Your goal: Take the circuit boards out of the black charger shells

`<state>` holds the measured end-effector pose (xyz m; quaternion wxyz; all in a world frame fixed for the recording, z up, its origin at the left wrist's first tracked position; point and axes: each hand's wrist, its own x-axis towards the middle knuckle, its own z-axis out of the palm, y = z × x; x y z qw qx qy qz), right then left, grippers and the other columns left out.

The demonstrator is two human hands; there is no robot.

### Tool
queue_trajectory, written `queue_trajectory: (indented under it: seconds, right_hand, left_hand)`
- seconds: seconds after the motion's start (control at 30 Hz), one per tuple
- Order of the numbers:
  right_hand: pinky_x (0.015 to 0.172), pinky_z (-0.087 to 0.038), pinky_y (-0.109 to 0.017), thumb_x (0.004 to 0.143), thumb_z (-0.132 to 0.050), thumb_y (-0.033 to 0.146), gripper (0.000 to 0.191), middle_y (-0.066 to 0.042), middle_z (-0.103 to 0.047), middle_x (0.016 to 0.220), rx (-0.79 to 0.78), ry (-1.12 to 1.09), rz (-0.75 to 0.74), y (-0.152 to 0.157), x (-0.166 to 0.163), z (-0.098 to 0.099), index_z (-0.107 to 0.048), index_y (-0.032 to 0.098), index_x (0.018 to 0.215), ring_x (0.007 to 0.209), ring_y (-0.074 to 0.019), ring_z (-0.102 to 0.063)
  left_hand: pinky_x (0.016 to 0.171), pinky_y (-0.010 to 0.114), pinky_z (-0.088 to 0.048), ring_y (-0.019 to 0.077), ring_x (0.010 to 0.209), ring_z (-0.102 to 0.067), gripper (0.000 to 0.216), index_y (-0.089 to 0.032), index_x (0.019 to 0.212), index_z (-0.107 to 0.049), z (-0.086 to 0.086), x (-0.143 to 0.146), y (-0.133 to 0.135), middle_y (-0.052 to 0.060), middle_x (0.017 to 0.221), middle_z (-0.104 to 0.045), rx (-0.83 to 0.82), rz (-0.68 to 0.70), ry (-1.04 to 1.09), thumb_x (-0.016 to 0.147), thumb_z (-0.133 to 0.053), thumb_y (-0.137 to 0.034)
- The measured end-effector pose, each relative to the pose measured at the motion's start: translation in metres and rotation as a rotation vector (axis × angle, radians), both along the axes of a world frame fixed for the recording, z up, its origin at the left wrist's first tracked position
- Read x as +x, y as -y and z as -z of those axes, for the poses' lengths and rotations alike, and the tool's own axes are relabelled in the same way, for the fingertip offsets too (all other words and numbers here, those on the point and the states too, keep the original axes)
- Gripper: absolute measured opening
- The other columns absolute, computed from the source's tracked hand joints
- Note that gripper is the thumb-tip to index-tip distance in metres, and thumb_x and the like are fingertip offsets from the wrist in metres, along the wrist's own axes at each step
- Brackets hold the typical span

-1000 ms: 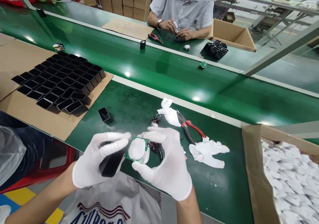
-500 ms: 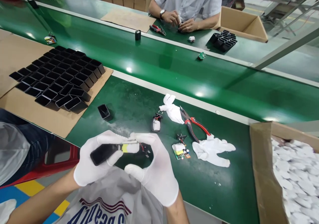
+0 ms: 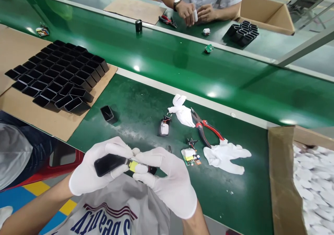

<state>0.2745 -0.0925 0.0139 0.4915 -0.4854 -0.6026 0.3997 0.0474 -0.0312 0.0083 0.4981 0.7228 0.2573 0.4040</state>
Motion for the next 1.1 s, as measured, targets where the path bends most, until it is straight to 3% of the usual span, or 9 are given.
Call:
queue_trajectory:
  seconds: [0.13,0.3,0.43,0.53,0.73,1.0,1.1]
  right_hand:
    - [0.089,-0.068,-0.028,0.078,-0.101,0.028,0.061,0.002,-0.083,0.11,-0.059,0.049,0.017,-0.003,-0.001,0.002,-0.079,0.041,0.133,0.099,-0.0179,-0.08]
    - [0.076,-0.066,-0.022,0.088,-0.087,0.011,0.041,0.006,-0.075,0.089,-0.002,0.112,0.071,-0.006,-0.006,0.003,-0.083,0.038,0.119,0.079,-0.0118,-0.075]
    - [0.094,-0.069,-0.03,0.086,-0.092,0.019,0.057,-0.001,-0.081,0.121,-0.053,0.126,0.061,-0.006,-0.004,0.009,-0.074,0.036,0.137,0.11,-0.0192,-0.081]
    - [0.102,-0.068,-0.036,0.086,-0.094,0.02,0.067,-0.003,-0.08,0.127,0.018,0.167,0.138,-0.005,-0.005,0.014,-0.067,0.036,0.145,0.117,-0.022,-0.08]
    - [0.072,-0.067,-0.028,0.094,-0.083,0.011,0.039,0.001,-0.081,0.099,0.227,0.338,0.335,-0.003,-0.02,0.02,-0.077,0.032,0.125,0.084,-0.0162,-0.077]
    - [0.076,-0.068,-0.029,0.098,-0.077,0.012,0.038,0.0,-0.08,0.102,0.253,0.435,0.295,-0.004,-0.016,0.022,-0.074,0.03,0.131,0.088,-0.0166,-0.077]
    - [0.077,-0.068,-0.031,0.097,-0.077,0.012,0.038,0.0,-0.08,0.101,0.244,0.4,0.291,-0.005,-0.017,0.019,-0.074,0.03,0.131,0.089,-0.0174,-0.078]
  left_hand:
    - [0.079,0.027,-0.061,0.0143,0.085,-0.075,0.029,-0.023,0.119,-0.072,0.001,0.005,0.002,0.003,0.097,-0.075,0.016,-0.079,-0.055,0.096,-0.075,-0.006]
    - [0.08,0.025,-0.06,0.0134,0.087,-0.076,0.034,-0.025,0.122,-0.072,0.007,0.011,0.008,0.003,0.102,-0.075,0.005,-0.133,-0.045,0.095,-0.075,-0.005]
    - [0.082,0.025,-0.061,0.0134,0.088,-0.076,0.03,-0.026,0.117,-0.075,0.012,0.014,0.011,0.001,0.102,-0.078,-0.037,-0.206,-0.061,0.094,-0.077,-0.007]
    - [0.084,0.024,-0.062,0.0132,0.088,-0.077,0.028,-0.027,0.113,-0.076,0.014,0.018,0.014,0.0,0.1,-0.079,-0.117,-0.35,-0.046,0.092,-0.078,-0.009]
    - [0.083,0.025,-0.065,0.0149,0.087,-0.079,0.023,-0.027,0.103,-0.08,0.013,0.025,0.023,-0.002,0.097,-0.082,-0.271,-0.458,-0.072,0.086,-0.079,-0.013]
    - [0.06,0.026,-0.062,0.0121,0.059,-0.07,0.018,-0.022,0.104,-0.076,0.013,0.031,0.027,-0.003,0.081,-0.074,-0.634,-0.404,0.057,0.087,-0.082,-0.026]
    - [0.065,0.027,-0.064,0.014,0.067,-0.074,0.018,-0.022,0.104,-0.077,0.016,0.035,0.03,-0.001,0.088,-0.076,-0.547,-0.463,0.029,0.087,-0.081,-0.023]
